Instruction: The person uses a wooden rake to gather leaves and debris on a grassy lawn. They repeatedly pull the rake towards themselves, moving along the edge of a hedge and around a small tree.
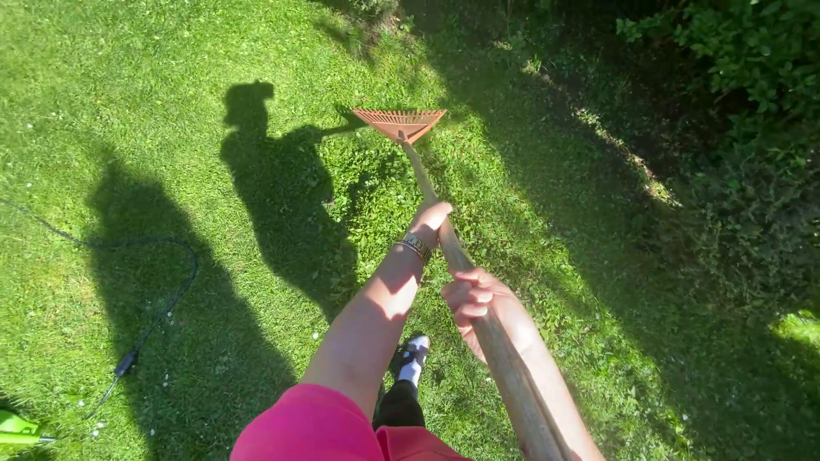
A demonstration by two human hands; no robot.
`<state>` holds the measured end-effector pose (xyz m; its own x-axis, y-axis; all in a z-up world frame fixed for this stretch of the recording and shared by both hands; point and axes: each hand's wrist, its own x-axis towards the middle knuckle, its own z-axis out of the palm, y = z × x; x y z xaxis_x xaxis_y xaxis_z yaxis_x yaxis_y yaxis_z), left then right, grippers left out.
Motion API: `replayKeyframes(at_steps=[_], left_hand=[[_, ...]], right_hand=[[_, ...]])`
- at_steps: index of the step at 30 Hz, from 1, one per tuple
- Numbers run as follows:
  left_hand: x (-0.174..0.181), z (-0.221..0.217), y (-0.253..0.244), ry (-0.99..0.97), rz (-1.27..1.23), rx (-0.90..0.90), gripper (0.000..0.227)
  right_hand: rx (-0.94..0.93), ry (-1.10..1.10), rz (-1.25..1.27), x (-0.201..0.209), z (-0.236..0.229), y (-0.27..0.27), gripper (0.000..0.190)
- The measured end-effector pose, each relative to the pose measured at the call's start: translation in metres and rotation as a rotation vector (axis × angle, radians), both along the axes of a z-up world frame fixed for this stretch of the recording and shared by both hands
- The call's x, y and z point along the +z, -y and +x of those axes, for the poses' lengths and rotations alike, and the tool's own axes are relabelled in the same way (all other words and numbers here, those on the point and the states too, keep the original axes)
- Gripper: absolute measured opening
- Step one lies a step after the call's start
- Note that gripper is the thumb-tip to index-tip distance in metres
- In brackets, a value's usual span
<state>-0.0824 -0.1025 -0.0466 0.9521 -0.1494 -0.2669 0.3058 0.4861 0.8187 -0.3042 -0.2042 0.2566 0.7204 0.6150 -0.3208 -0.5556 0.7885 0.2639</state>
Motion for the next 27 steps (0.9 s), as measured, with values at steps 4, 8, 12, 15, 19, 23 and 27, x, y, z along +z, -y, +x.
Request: replayKeyframes(at_steps=[4, 8, 12, 15, 19, 23, 27], left_hand=[[0.07, 0.062, -0.03, -0.127, 0.462, -0.211, 0.022], [-0.006, 0.153, -0.068, 0.026, 0.46, -0.099, 0.019], [0.012, 0.203, -0.084, -0.064, 0.658, -0.071, 0.014], [-0.075, 0.243, -0.089, -0.403, -0.176, -0.174, 0.023], [-0.094, 0.249, -0.112, -0.319, -0.005, -0.208, 0.041], [-0.04, 0.249, -0.114, 0.007, 0.139, -0.034, 0.082], [-0.032, 0.224, -0.097, -0.01, 0.675, -0.055, 0.081]], right_hand=[[0.135, -0.031, -0.096, -0.001, 0.091, -0.023, 0.013], [0.186, 0.036, 0.05, -0.067, 0.206, -0.041, 0.015], [0.137, 0.059, 0.224, -0.135, 0.307, -0.063, 0.015], [0.177, 0.066, 0.237, -0.149, 0.354, -0.072, 0.01], [0.202, 0.164, -0.083, -0.167, 0.368, -0.084, 0.017], [0.122, 0.533, -0.276, -0.237, 0.373, -0.08, 0.042], [0.204, -0.066, -0.051, -0.195, 0.334, -0.081, 0.009]])
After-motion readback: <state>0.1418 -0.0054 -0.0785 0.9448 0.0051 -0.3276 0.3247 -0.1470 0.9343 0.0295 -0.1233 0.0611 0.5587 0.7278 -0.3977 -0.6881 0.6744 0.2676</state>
